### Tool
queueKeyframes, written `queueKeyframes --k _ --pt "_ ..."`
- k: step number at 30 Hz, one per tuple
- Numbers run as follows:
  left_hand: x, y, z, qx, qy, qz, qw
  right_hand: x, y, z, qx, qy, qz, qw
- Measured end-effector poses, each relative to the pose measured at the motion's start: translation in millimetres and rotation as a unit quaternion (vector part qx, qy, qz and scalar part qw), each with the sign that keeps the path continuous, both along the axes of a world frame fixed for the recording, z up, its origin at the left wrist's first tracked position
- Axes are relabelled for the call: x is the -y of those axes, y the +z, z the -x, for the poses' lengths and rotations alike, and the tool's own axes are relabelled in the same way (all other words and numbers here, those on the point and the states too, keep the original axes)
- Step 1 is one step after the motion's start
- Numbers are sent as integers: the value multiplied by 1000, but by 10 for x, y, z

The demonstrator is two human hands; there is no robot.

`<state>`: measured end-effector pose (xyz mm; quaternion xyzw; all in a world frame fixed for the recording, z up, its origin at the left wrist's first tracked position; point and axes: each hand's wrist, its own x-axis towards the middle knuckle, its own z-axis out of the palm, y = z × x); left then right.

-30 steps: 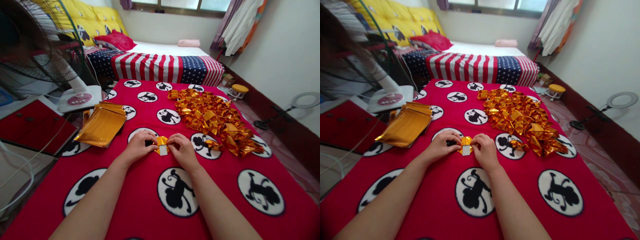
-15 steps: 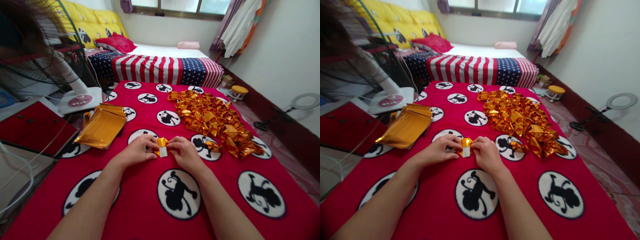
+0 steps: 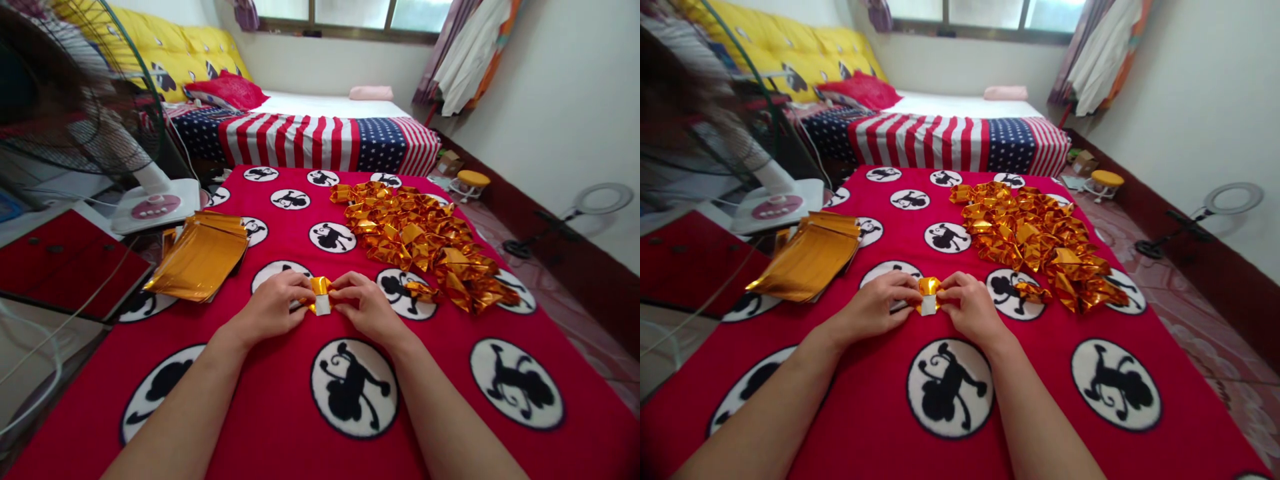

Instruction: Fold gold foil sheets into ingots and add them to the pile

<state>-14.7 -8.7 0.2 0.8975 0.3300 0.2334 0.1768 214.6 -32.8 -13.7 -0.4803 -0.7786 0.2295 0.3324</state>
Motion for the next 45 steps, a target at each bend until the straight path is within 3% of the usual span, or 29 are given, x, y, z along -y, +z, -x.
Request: queueKeyframes --k 6,13,17,24,33,45 --pt "-16 -47 -1 6 20 -70 997 1 -36 7 -18 -15 -2 1000" --pt "-19 -86 2 -5 39 -89 995 9 -42 15 -16 -22 -7 1000" --pt "-31 -131 -15 11 82 -91 992 12 -49 29 -20 -28 -23 999" --pt "-49 -143 10 53 93 -50 993 -20 -125 31 -64 -25 -32 997" --pt "-78 -128 -2 87 123 72 986 -40 -92 72 -122 -62 0 991" --pt "-91 -120 -51 71 157 67 983 -34 -76 164 -72 -132 -7 989"
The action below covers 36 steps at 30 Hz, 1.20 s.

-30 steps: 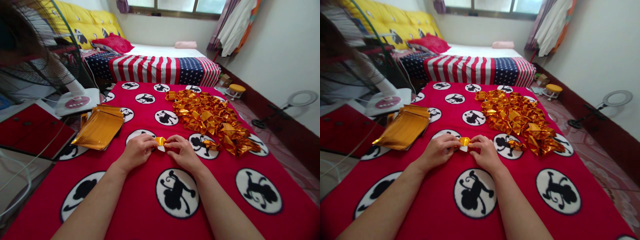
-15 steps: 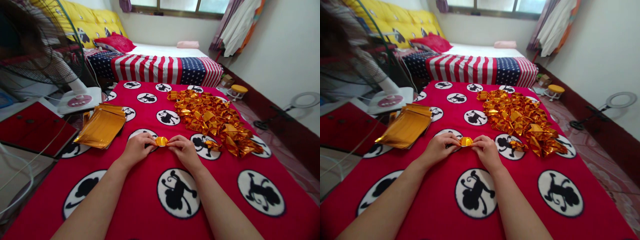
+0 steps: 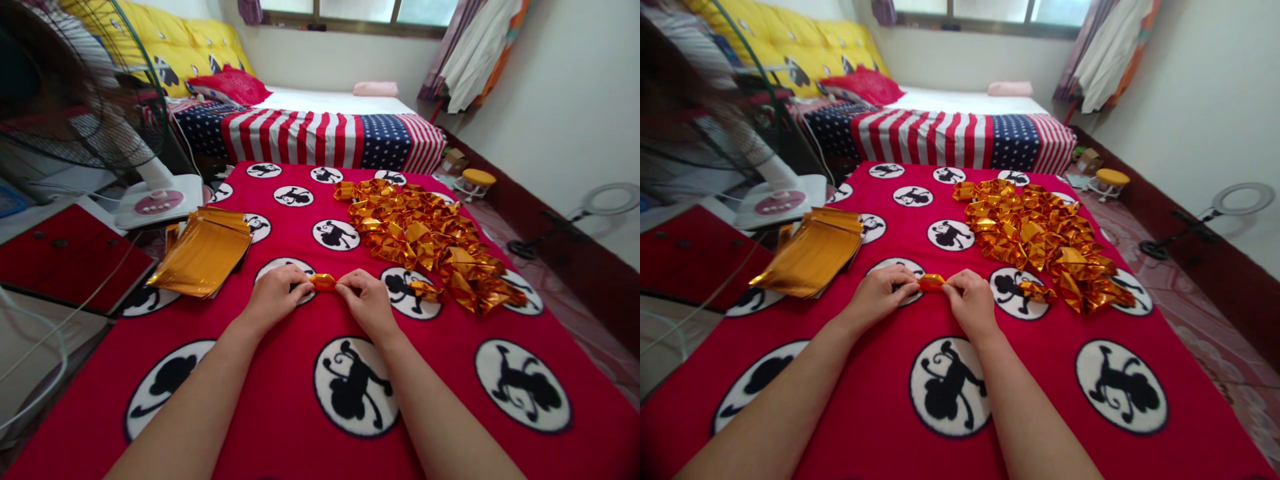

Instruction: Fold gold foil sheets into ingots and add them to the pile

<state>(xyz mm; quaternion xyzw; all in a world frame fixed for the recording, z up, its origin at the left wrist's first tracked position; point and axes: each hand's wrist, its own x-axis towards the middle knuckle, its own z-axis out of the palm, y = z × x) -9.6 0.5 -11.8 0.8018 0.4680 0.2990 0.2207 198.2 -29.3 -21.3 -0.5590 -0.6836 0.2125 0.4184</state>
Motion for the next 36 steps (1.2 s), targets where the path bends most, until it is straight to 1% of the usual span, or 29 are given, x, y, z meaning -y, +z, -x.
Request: queueKeyframes --k 11,17,21,27,32,36 --pt "7 30 -52 -23 43 -2 999 -12 -2 42 46 -44 1 998" --pt "-5 -6 -60 -19 64 -9 998 -19 -2 50 61 -60 9 996" --pt "-13 -29 -67 -22 72 -12 997 -22 -2 53 68 -63 7 996" --pt "-18 -52 -83 -7 78 -35 996 -30 -11 67 72 -69 9 995" --pt "-17 -43 -84 -12 97 -25 995 -29 -4 76 72 -74 17 994" --pt "-14 -39 -78 -24 97 -29 995 -29 3 82 74 -75 16 994"
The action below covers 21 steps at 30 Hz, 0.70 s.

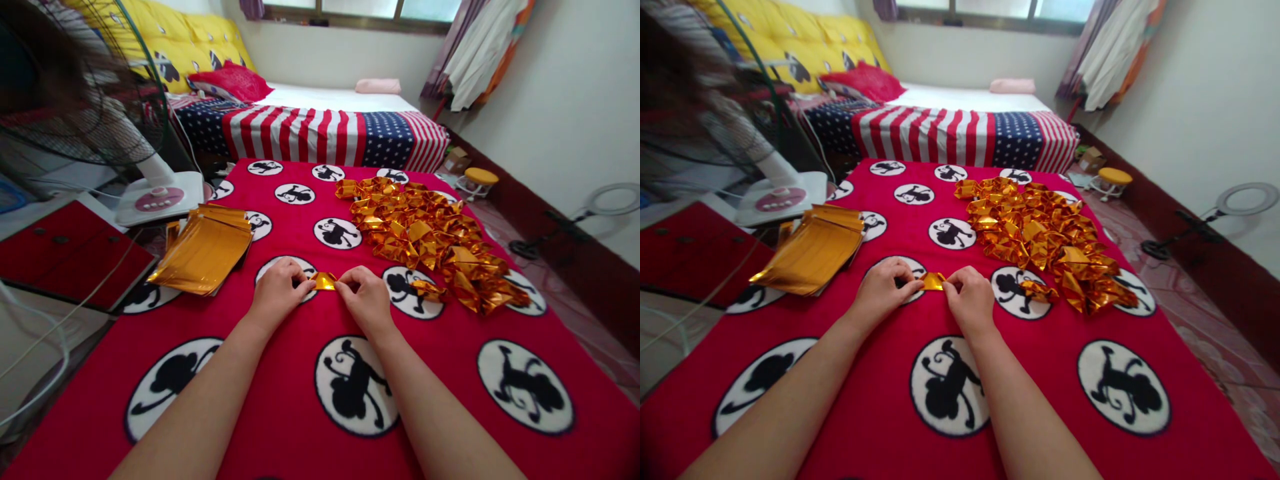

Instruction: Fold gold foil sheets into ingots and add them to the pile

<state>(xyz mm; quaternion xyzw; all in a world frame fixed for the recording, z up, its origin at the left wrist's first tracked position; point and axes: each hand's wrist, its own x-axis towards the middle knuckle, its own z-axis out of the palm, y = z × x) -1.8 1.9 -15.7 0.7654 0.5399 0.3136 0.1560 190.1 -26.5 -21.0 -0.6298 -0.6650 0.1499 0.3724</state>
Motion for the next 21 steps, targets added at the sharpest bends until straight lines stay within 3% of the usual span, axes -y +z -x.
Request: queueKeyframes --k 10,15,21 --pt "40 15 -27 -65 52 -6 997 -55 29 22 49 -39 24 998" --pt "30 -4 -16 -65 43 8 997 -132 95 36 103 -47 54 992" --pt "11 -35 21 -32 21 1 999 -138 113 107 89 -68 97 989"
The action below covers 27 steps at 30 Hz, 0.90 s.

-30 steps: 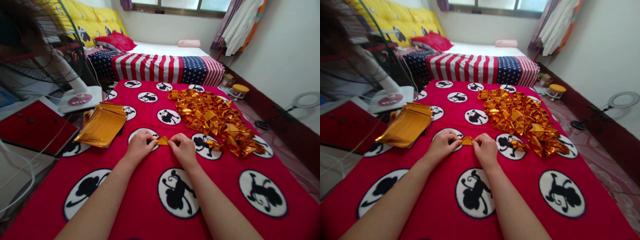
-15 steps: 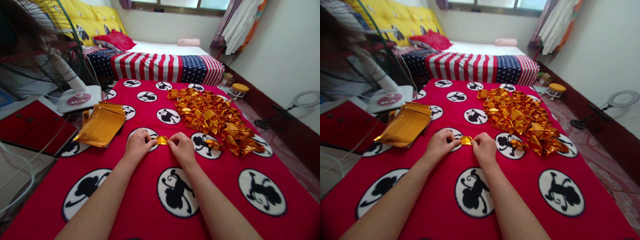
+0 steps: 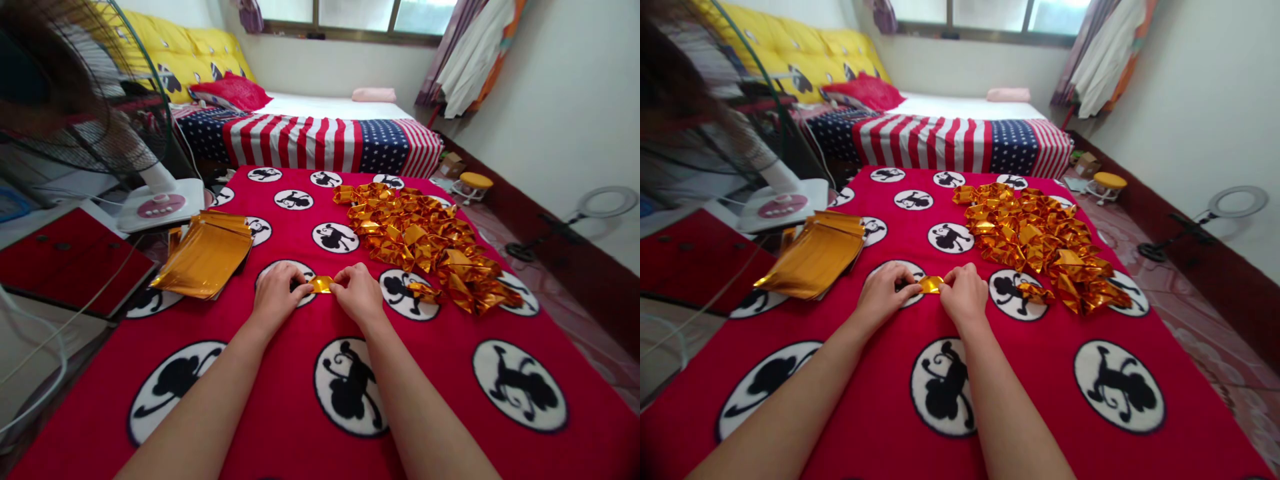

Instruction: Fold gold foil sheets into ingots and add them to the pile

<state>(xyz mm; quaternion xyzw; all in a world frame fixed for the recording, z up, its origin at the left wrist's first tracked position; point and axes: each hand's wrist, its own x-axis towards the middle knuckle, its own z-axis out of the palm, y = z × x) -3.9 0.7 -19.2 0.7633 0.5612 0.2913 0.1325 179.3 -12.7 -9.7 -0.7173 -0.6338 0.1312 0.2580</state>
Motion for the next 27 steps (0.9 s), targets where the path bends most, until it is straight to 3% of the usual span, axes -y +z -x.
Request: queueKeyframes --k 8,15,27 --pt "-28 -27 8 98 -27 11 995 65 -80 11 -130 6 -40 991" --pt "-52 -69 22 232 -37 64 970 51 -175 12 -231 34 -73 970" --pt "-30 -17 -8 259 -44 40 964 30 -195 43 -290 53 -114 949"
